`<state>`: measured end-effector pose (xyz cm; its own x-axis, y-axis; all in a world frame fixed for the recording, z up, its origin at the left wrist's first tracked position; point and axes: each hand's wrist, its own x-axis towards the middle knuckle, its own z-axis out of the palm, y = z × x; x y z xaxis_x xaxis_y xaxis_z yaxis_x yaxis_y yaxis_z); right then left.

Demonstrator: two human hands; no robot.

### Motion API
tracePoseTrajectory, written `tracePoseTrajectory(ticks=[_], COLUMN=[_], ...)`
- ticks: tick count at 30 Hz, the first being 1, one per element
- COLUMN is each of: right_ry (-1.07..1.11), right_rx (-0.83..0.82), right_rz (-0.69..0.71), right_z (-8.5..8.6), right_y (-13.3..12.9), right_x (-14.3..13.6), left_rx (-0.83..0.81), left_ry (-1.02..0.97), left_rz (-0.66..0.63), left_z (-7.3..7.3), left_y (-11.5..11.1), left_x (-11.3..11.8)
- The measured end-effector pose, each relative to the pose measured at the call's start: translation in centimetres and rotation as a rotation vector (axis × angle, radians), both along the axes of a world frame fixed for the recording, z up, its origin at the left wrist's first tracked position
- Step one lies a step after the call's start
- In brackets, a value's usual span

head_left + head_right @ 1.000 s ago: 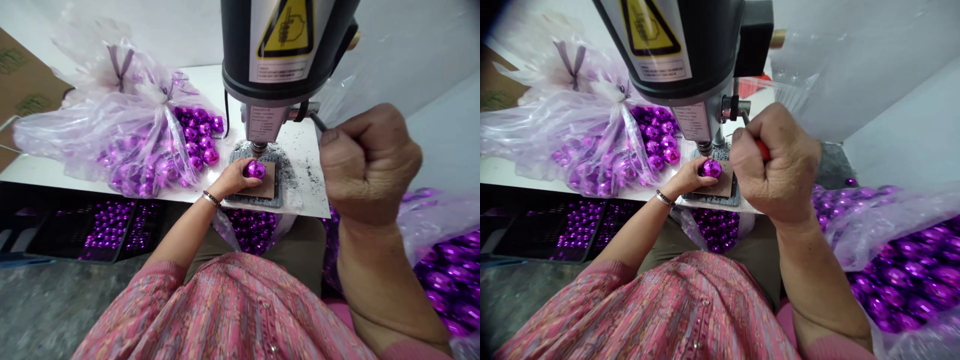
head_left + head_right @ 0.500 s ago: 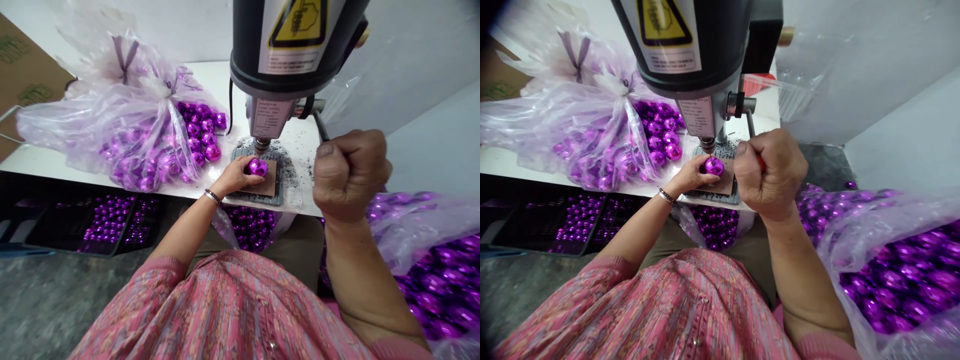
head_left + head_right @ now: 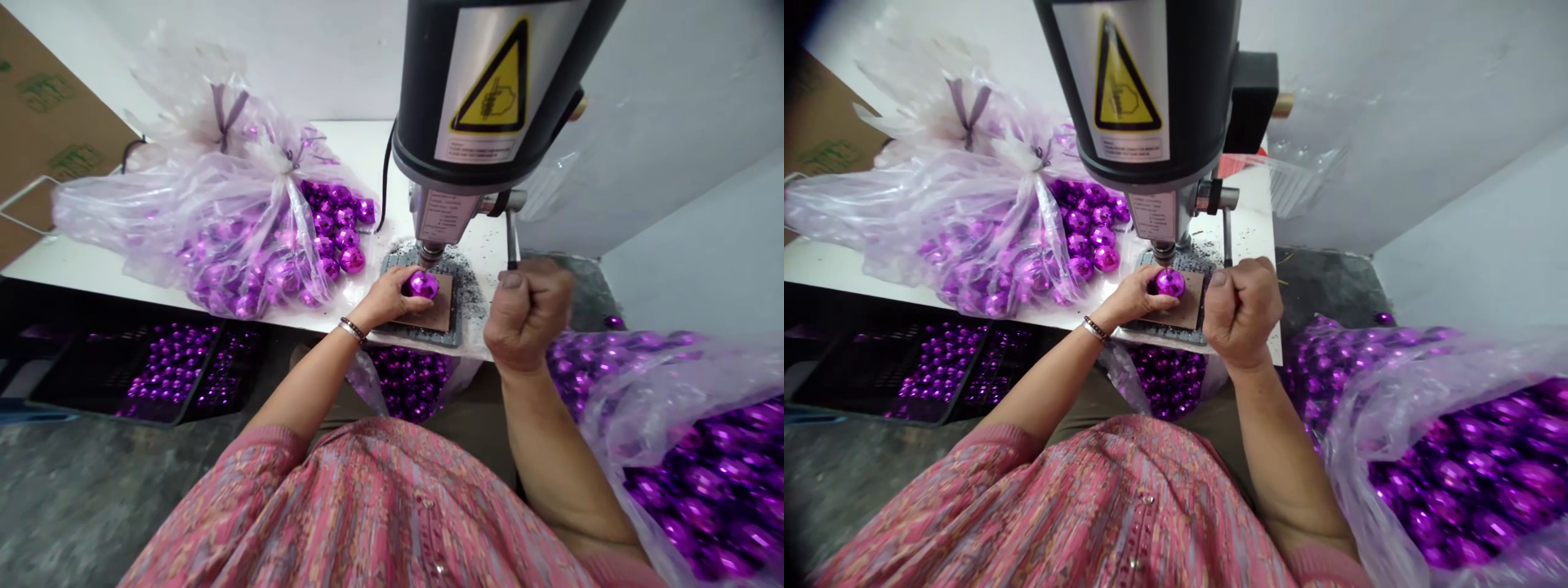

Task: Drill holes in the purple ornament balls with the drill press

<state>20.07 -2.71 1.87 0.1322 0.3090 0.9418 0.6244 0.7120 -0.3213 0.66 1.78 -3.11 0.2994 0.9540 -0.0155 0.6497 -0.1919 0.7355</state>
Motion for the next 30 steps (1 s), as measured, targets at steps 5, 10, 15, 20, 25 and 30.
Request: tracePoseTrajectory(ticks=[5,10,15,20,25,30], right_ry=[0.05,0.172,0.24,0.223,0.18,0.201], right_rx=[-0.006,-0.251,-0.276,-0.234,-0.304,-0.342], right_rz=[0.03,0.066,0.119,0.229,0.244,0.164], right_z=[2.8,9.7,11.4,10.8,11.2,11.2], right_y=[-0.2,1.5,3.4,2.9,1.7,1.1], right_x=[-0.1,-0.1,0.2,0.1,-0.1,-0.2], left_rx=[-0.023,-0.034,-0.049,-0.11,0.151,0.089], left_ry=[-0.015,-0.058,-0.054,-0.091,0.061,0.309], left_rz=[0.012,0.043,-0.117,-0.166,0.326,0.416], left_z=[0.7,1.4,1.9,1.6,1.2,0.7], left_y=[-0.3,-1.3,-5.0,-6.1,-0.7,3.4], left_x=[0.4,0.3,-1.3,-3.8,-7.3,-7.9])
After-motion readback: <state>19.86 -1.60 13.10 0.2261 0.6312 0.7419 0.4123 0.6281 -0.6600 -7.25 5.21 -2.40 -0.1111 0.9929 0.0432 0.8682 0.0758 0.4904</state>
